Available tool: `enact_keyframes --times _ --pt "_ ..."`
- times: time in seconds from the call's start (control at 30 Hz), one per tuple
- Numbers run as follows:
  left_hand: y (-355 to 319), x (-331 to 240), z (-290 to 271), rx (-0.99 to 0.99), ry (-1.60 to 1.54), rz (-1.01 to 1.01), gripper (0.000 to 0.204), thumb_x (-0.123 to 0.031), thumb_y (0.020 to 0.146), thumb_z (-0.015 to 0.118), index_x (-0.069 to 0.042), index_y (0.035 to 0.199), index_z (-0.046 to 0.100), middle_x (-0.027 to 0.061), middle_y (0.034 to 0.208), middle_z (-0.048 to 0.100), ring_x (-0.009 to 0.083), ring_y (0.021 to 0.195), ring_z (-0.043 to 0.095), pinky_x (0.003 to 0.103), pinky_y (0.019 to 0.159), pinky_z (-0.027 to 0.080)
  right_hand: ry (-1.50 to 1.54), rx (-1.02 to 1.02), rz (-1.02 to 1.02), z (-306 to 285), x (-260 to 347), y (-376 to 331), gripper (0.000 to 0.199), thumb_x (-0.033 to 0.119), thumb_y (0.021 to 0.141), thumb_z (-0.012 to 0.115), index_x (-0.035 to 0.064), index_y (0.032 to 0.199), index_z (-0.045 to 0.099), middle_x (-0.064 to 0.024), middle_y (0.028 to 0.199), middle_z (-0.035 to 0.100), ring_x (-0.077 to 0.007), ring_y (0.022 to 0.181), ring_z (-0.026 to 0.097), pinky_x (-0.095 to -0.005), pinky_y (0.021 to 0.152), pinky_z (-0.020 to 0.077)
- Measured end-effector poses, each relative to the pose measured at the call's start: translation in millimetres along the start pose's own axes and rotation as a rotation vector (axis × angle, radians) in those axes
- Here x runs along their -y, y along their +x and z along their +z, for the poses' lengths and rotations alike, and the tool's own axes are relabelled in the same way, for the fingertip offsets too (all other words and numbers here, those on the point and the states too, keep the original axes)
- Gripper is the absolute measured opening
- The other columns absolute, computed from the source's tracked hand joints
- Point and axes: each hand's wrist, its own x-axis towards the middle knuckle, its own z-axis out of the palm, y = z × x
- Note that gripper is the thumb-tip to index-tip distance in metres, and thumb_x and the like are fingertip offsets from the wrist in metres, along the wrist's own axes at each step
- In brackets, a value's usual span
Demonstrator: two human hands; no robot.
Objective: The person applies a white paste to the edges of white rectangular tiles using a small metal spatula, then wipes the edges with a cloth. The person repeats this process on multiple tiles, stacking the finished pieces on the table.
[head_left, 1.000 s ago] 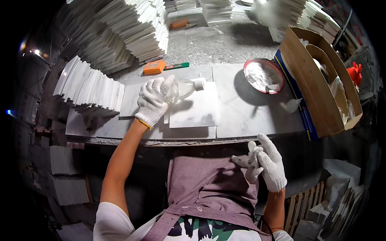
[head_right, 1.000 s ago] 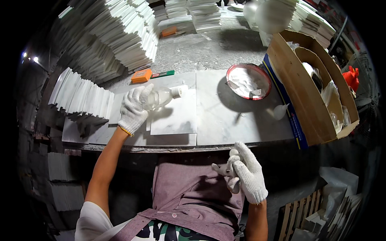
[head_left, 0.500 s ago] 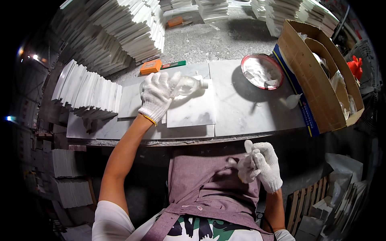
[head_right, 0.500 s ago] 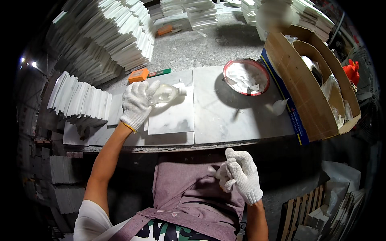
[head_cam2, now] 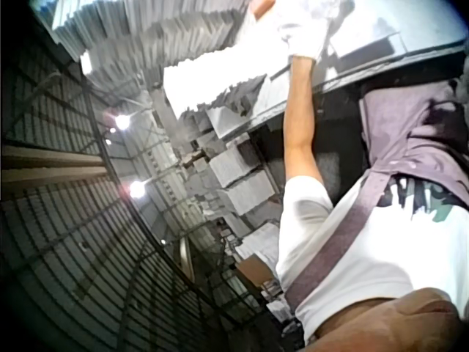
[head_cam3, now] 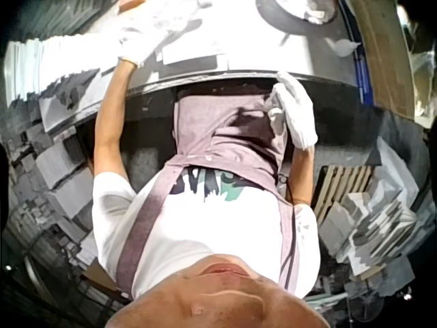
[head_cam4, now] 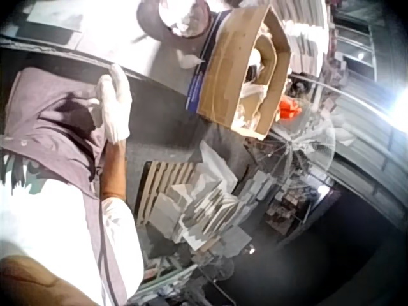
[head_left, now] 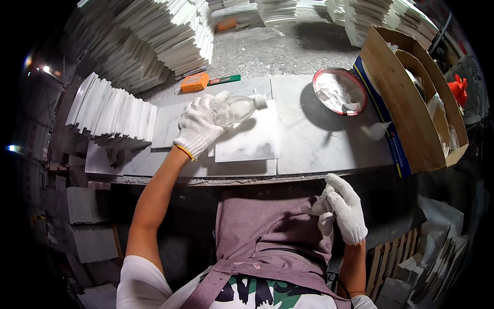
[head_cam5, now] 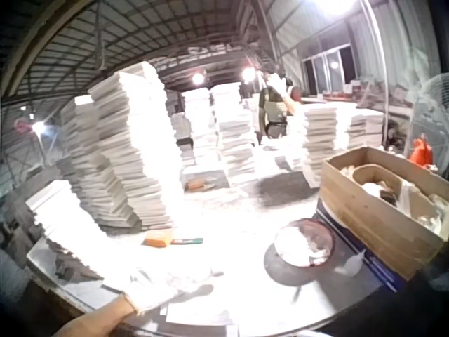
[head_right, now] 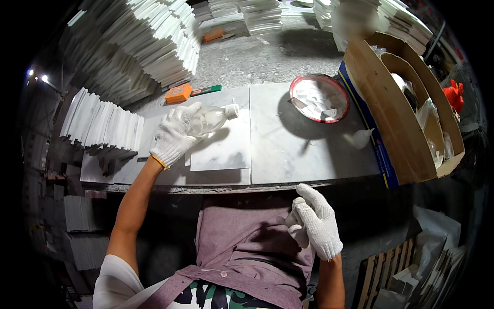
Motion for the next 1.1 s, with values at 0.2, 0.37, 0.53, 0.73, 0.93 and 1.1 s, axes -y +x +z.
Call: enact_keyframes --times 0.2,0.37,0.53,0.73,0.93,1.1 --pt "0 8 -13 0.126 -0.298 -0.272 0.083 -0.036 0.07 0.081 -0.017 0.142 0.043 0.0159 0.127 0.053 0.0338 0.123 0.049 0.043 0.105 0.042 -0.036 0.009 -0.166 -6 -8 7 0.022 0.007 0.095 0.055 -0.0022 0.116 0.054 -0.0067 0.09 0.061 -0.01 0.078 0.055 -0.0248 0.074 0.0485" --pt "12 42 2 -0.117 -0.713 -0.463 0.081 -0.023 0.066 0.089 -0.012 0.133 0.046 0.0108 0.122 0.057 0.0241 0.112 0.056 0.037 0.095 0.049 0.035 -0.094 -0.108 4 0 5 0.021 0.001 0.092 0.057 0.0021 0.113 0.052 -0.0077 0.092 0.061 -0.011 0.077 0.055 -0.0261 0.071 0.0487" --pt "45 79 39 -0.379 -1.079 -0.593 0.071 -0.007 0.074 0.082 -0.012 0.133 0.043 0.007 0.117 0.06 0.0186 0.096 0.064 0.031 0.076 0.059 -0.047 -0.09 -0.207 2 -15 16 0.014 0.0 0.091 0.057 0.0056 0.1 0.049 -0.0051 0.088 0.056 -0.01 0.075 0.053 -0.0238 0.068 0.0471" --pt "95 80 76 -0.537 -0.966 -0.629 0.074 -0.008 0.067 0.088 -0.011 0.128 0.046 0.0088 0.119 0.059 0.0199 0.095 0.064 0.031 0.078 0.059 0.087 -0.046 -0.018 3 -3 14 0.014 0.001 0.091 0.056 0.005 0.103 0.05 -0.0055 0.089 0.056 -0.0088 0.072 0.051 -0.0212 0.061 0.0455" --pt "94 65 93 -0.569 -1.037 -0.592 0.082 -0.012 0.061 0.09 -0.013 0.128 0.043 0.0096 0.122 0.054 0.0241 0.107 0.057 0.038 0.088 0.054 -0.06 -0.017 -0.083 9 10 20 0.022 0.0 0.091 0.06 0.004 0.11 0.049 -0.0073 0.093 0.059 -0.012 0.077 0.057 -0.0238 0.064 0.0485" --pt "81 60 84 -0.516 -1.109 -0.518 0.091 -0.009 0.061 0.09 -0.012 0.135 0.036 0.0082 0.122 0.051 0.0229 0.112 0.054 0.037 0.087 0.055 -0.277 0.028 -0.205 26 30 46 0.018 -0.006 0.088 0.058 0.0032 0.103 0.053 -0.0062 0.093 0.062 -0.0112 0.081 0.06 -0.025 0.074 0.0498"
